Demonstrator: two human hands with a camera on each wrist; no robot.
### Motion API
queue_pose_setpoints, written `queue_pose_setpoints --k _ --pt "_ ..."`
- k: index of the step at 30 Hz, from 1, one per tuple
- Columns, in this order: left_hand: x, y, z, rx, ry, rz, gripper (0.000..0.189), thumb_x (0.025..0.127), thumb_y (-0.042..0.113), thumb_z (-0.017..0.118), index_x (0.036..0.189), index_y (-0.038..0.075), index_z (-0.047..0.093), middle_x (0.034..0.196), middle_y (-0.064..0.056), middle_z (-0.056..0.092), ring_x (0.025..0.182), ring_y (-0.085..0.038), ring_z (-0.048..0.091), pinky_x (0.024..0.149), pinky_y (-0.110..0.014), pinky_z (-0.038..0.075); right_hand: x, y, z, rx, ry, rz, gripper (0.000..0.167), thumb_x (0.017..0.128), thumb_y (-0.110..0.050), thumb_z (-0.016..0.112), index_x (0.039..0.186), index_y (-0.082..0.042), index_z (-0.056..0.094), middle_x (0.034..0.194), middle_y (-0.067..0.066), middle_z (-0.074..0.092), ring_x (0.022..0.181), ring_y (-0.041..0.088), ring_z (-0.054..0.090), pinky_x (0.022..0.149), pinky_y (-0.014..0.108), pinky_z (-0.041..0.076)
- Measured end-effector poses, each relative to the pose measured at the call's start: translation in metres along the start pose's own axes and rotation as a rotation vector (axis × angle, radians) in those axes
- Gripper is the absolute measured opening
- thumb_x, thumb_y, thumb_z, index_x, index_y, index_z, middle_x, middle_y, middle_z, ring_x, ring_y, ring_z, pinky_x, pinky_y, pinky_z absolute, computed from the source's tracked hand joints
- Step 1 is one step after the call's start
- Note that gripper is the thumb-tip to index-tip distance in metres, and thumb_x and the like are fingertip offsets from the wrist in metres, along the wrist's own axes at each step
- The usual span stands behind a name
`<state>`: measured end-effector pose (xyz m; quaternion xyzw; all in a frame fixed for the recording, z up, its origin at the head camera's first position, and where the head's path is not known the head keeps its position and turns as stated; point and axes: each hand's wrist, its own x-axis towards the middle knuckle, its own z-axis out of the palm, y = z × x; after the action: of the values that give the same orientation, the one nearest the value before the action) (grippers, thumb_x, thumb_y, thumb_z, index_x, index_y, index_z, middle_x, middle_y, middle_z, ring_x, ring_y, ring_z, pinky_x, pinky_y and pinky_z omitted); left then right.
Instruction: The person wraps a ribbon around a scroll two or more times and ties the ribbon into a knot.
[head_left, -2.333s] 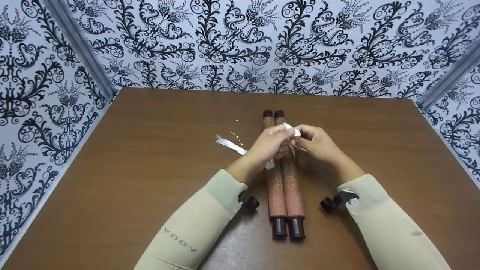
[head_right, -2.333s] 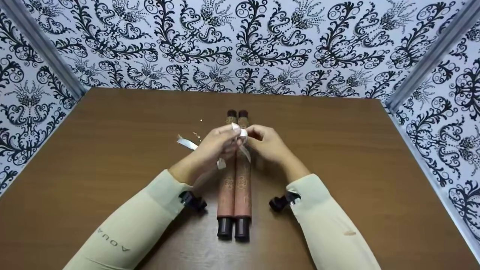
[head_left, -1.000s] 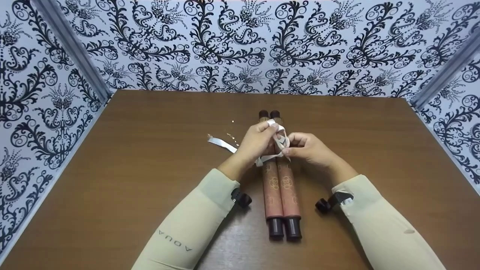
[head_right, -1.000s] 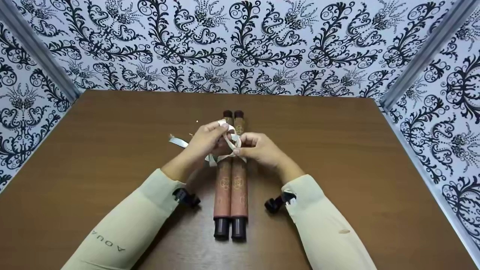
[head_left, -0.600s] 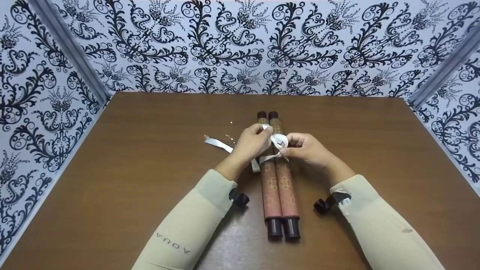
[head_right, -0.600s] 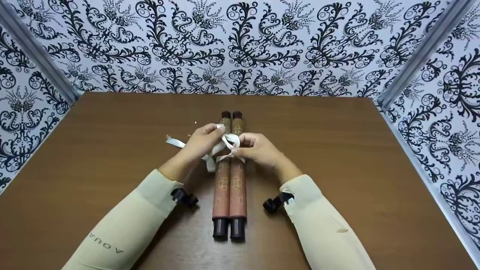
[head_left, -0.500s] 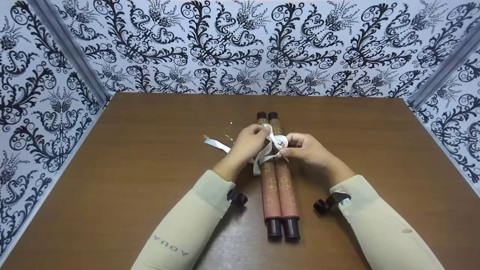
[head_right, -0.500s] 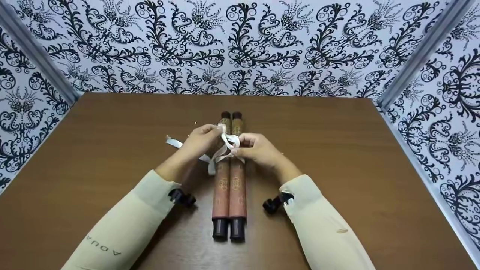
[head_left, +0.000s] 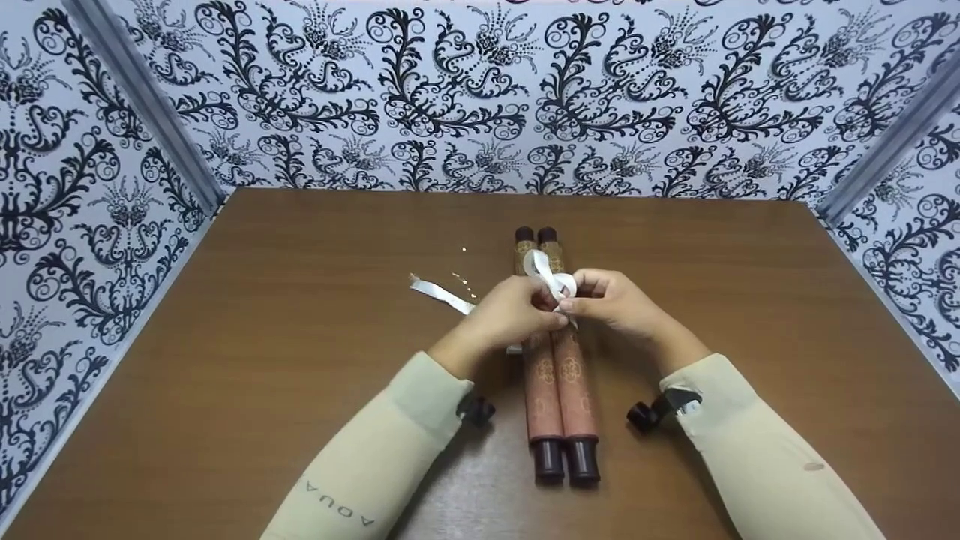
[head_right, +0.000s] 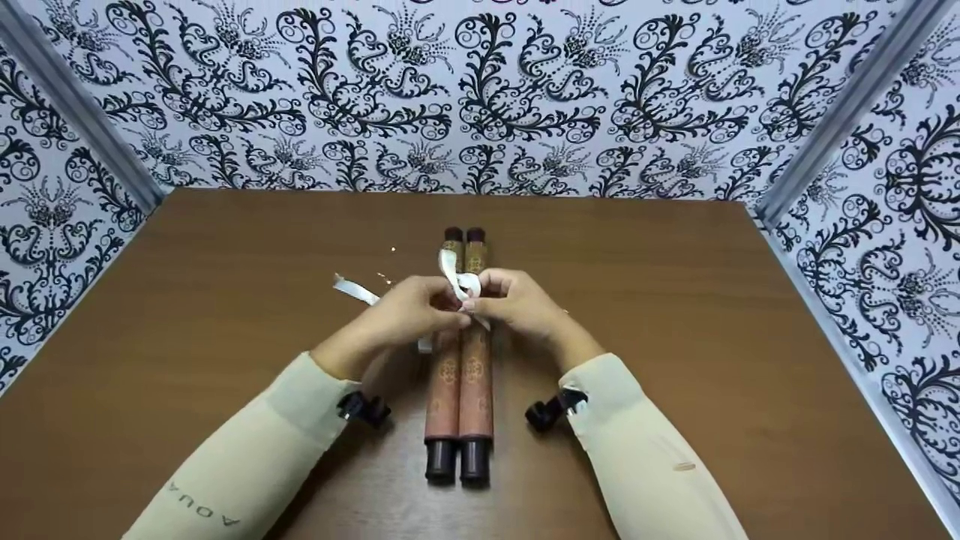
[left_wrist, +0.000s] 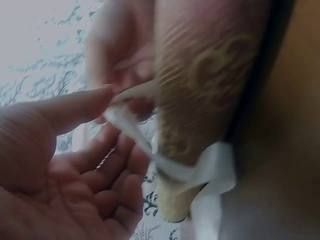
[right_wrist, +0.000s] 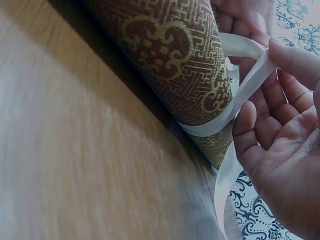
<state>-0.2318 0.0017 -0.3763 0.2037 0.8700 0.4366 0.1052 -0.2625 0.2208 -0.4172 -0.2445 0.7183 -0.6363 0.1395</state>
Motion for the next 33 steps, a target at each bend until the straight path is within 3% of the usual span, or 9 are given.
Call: queue_pose_setpoints --k 9,13,17,20,26,33 --pt "0.004 -0.007 0.016 0.001 0.122 0.020 0.022 0.090 0.028 0.082 0.091 0.008 0.071 0.083 0.003 0.064 0.075 -0.012 0.056 0.066 -0.022 0.045 -0.001 -0.005 0.005 -0.015 0.016 0.003 0.015 0.095 0.000 0.068 0.096 -0.015 0.072 0.095 -0.005 0.075 0.089 0.010 0.067 0.078 0.023 0.056" --pt "0.005 -0.008 0.018 -0.017 0.160 0.034 0.021 0.093 0.029 0.079 0.095 0.009 0.073 0.084 0.002 0.064 0.078 -0.014 0.057 0.068 -0.023 0.045 0.000 -0.007 0.006 -0.030 0.038 0.000 0.004 0.096 -0.005 0.071 0.096 -0.010 0.071 0.089 -0.005 0.071 0.084 0.010 0.063 0.074 0.023 0.054" --pt "0.006 -0.006 0.019 -0.055 0.176 0.047 0.016 0.095 0.026 0.077 0.101 0.011 0.076 0.089 0.002 0.068 0.082 -0.014 0.057 0.074 -0.024 0.046 0.001 -0.008 0.006 -0.033 0.072 -0.009 0.002 0.096 -0.007 0.071 0.095 -0.007 0.070 0.087 -0.004 0.069 0.082 0.010 0.062 0.073 0.024 0.054" --pt "0.007 -0.006 0.019 -0.088 0.180 0.048 0.015 0.096 0.023 0.076 0.104 0.011 0.077 0.094 0.001 0.071 0.084 -0.013 0.057 0.075 -0.023 0.046 0.002 -0.008 0.006 -0.017 0.095 -0.014 0.010 0.097 -0.003 0.067 0.094 -0.012 0.071 0.088 -0.004 0.071 0.082 0.009 0.065 0.075 0.025 0.056" --pt "0.006 -0.005 0.020 -0.110 0.163 0.040 0.013 0.097 0.021 0.074 0.102 0.009 0.077 0.090 0.002 0.069 0.078 -0.011 0.055 0.067 -0.019 0.042 0.000 -0.011 0.008 0.107 0.131 0.006 0.017 0.100 -0.001 0.061 0.092 -0.013 0.068 0.085 -0.002 0.071 0.077 0.010 0.069 0.078 0.028 0.058" --pt "0.006 -0.007 0.020 -0.104 0.168 0.043 0.013 0.097 0.021 0.074 0.097 0.008 0.076 0.086 0.004 0.064 0.075 -0.011 0.051 0.064 -0.020 0.039 -0.001 -0.017 0.008 0.227 0.179 -0.013 0.016 0.100 -0.001 0.058 0.091 -0.012 0.067 0.088 -0.002 0.074 0.085 0.011 0.069 0.083 0.025 0.057"
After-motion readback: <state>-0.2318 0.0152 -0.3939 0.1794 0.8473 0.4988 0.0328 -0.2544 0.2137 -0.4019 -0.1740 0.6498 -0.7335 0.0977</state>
